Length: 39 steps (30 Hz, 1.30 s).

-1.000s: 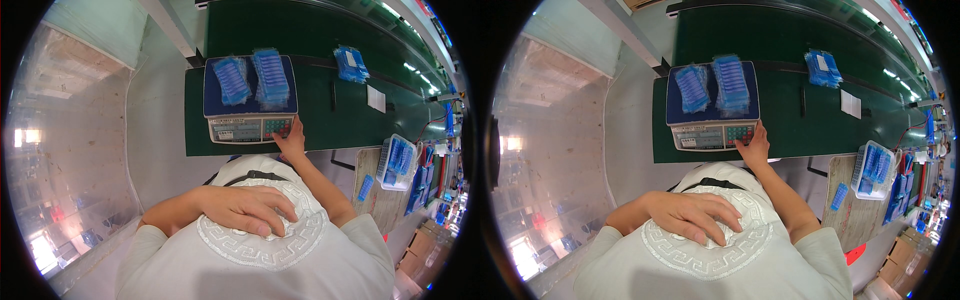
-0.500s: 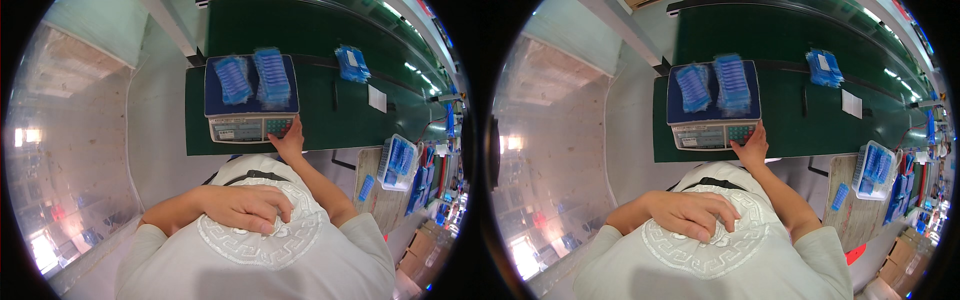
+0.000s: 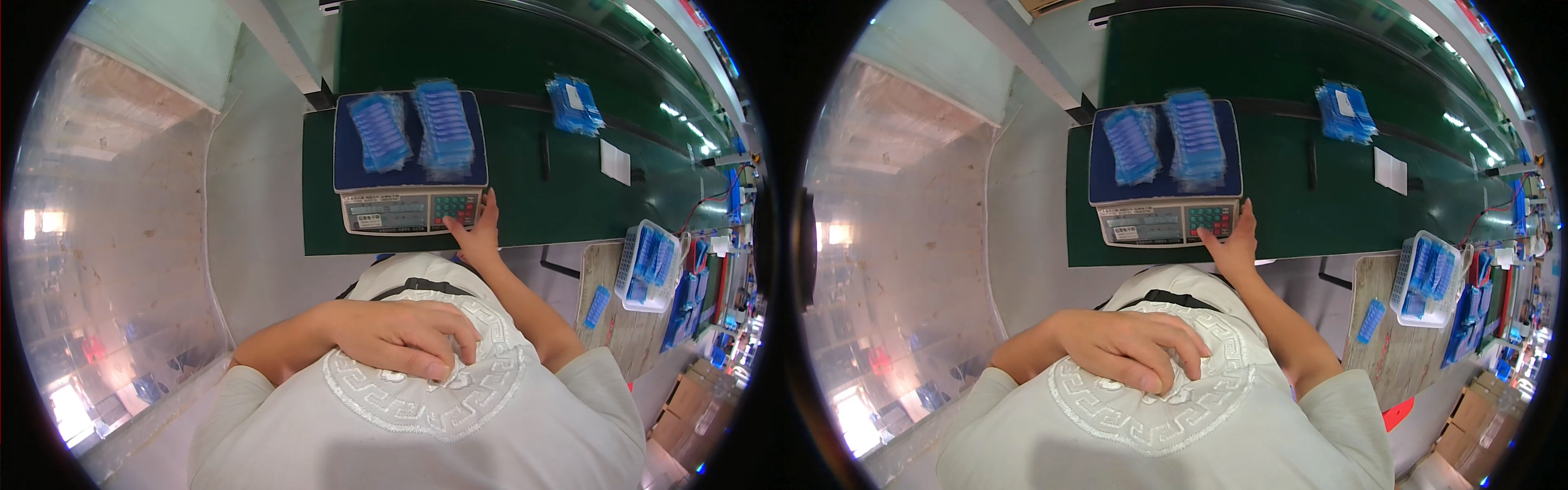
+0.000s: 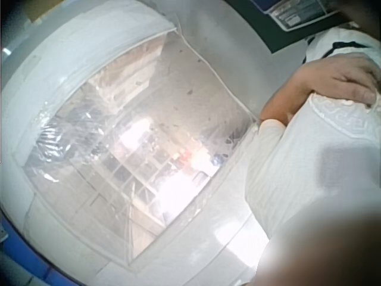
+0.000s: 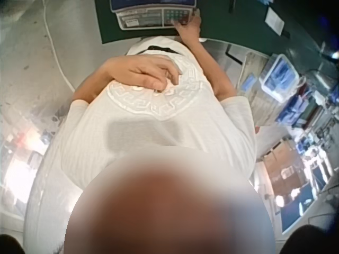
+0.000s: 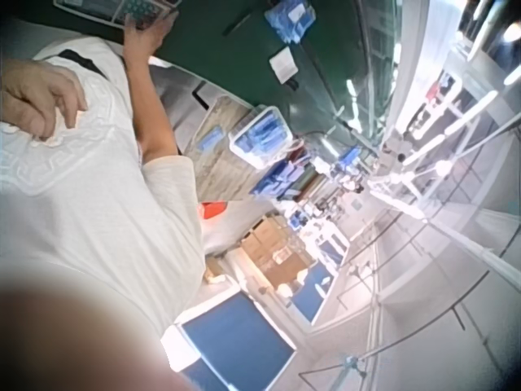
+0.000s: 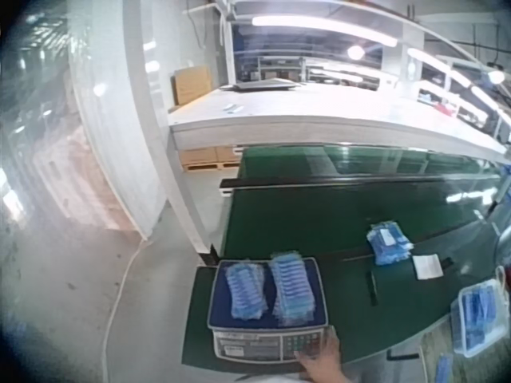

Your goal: The person weighs packaged blue items using a weight scale, then organizes them into a white plastic tray by hand on an assembly line.

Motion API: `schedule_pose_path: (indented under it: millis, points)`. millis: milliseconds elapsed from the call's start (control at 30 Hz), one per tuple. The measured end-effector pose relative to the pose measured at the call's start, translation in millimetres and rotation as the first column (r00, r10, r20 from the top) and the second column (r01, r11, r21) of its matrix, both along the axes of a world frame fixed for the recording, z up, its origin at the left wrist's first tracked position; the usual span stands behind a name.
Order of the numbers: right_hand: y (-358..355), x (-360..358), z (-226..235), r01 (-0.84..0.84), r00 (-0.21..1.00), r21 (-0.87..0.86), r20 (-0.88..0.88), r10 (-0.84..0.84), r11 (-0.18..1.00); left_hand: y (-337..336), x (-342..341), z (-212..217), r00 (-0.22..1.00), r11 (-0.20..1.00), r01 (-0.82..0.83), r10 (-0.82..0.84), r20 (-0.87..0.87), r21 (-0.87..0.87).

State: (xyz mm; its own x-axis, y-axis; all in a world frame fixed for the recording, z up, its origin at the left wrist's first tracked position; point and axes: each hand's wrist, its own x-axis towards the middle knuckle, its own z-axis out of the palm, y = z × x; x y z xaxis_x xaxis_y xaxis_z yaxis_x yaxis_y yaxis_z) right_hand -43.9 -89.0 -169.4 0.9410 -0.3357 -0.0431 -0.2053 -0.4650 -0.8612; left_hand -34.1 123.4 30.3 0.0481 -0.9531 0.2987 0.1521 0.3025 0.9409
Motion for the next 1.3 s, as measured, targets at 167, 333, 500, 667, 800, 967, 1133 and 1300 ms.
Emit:
schedule_pose_path:
  millis: [167, 333, 500, 667, 800, 967, 1133, 1300]
  points:
    - [-14.9, 11.5, 23.5, 0.073, 0.987, -0.035, 0.145, -0.067, 0.997, 16.1, 9.2, 15.9, 0.939, 0.912, -0.267, 0.319, -0.129, 0.311]
    - [-15.0, 69.1, 73.0, -0.053, 0.946, -0.015, 0.320, 0.055, 0.998, 21.2, 70.4, -35.0, 0.186, 0.135, -0.843, 0.982, 0.046, 0.520]
    - [-8.4, 138.5, 57.8, -0.021, 0.980, -0.062, 0.198, 0.033, 0.998, 16.2, 138.1, -122.7, -0.003, -0.108, -0.805, 0.984, 0.178, 0.583]
    - [7.2, 158.7, 56.5, 0.039, 0.999, 0.225, -0.032, -0.033, 0.973, -0.9, 157.0, -129.3, 0.036, -0.007, -0.779, 0.998, 0.056, 0.626]
    - [14.7, 162.2, 44.7, -0.003, 0.998, 0.165, -0.058, 0.013, 0.986, -18.2, 166.5, -132.4, 0.094, 0.036, -0.796, 0.993, 0.065, 0.604]
    - [26.0, 156.9, 50.8, 0.078, 0.996, 0.079, -0.036, -0.076, 0.994, -24.1, 173.8, -127.9, 0.051, -0.027, -0.796, 0.992, 0.113, 0.604]
    - [22.4, 152.0, 69.7, 0.086, 0.994, 0.301, -0.093, -0.061, 0.950, -18.0, 180.2, -117.6, 0.111, 0.104, -0.672, 0.993, -0.040, 0.733]
    - [24.7, 150.6, 69.2, 0.007, 0.999, 0.363, -0.037, 0.007, 0.932, -16.9, 180.3, -130.6, 0.065, 0.007, -0.739, 0.996, 0.060, 0.674]
